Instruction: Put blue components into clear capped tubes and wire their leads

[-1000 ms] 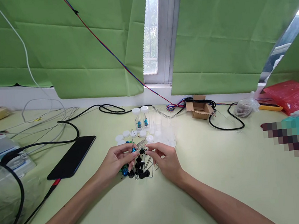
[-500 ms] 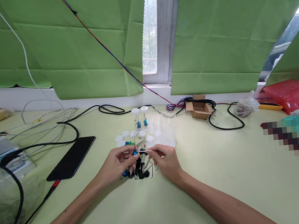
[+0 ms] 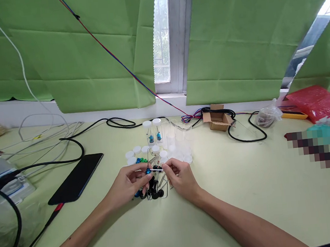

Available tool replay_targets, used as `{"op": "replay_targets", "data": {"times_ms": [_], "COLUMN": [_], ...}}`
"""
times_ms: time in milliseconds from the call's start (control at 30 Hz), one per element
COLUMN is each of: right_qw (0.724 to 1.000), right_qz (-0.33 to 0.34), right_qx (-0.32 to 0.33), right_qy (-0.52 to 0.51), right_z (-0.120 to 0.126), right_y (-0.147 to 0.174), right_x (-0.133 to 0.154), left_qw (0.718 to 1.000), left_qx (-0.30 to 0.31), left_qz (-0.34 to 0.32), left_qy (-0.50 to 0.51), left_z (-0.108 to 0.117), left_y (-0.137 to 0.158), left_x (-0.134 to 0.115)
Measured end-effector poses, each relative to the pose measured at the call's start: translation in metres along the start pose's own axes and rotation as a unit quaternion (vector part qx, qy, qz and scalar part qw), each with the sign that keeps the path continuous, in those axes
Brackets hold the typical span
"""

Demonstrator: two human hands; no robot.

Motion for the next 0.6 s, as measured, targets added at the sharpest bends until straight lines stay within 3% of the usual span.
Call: {"op": "replay_targets", "data": {"times_ms": [600], "right_qw": [0.999], "right_qz": [0.035], "right_qx": [-0.015], "right_qy": [0.010], "right_z": [0.0020], "right_y": [-0.0001], "right_x": [-0.0027], "left_qw": [0.999], "left_qx": [-0.013], "left_qz": [0.018], "left_qy": [0.045], "left_z": [0.0037], "left_y": [0.0001], "left_x": [-0.0042]}}
Point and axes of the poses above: each hand's wrist, its own y-axis away from the middle knuckle, its own z-axis out of the back of the hand, x = y × z, the point moved 2 cm from there along -y, towards the middle knuckle, and after that the axes turned 1 degree about z, right-handed, at the moved point
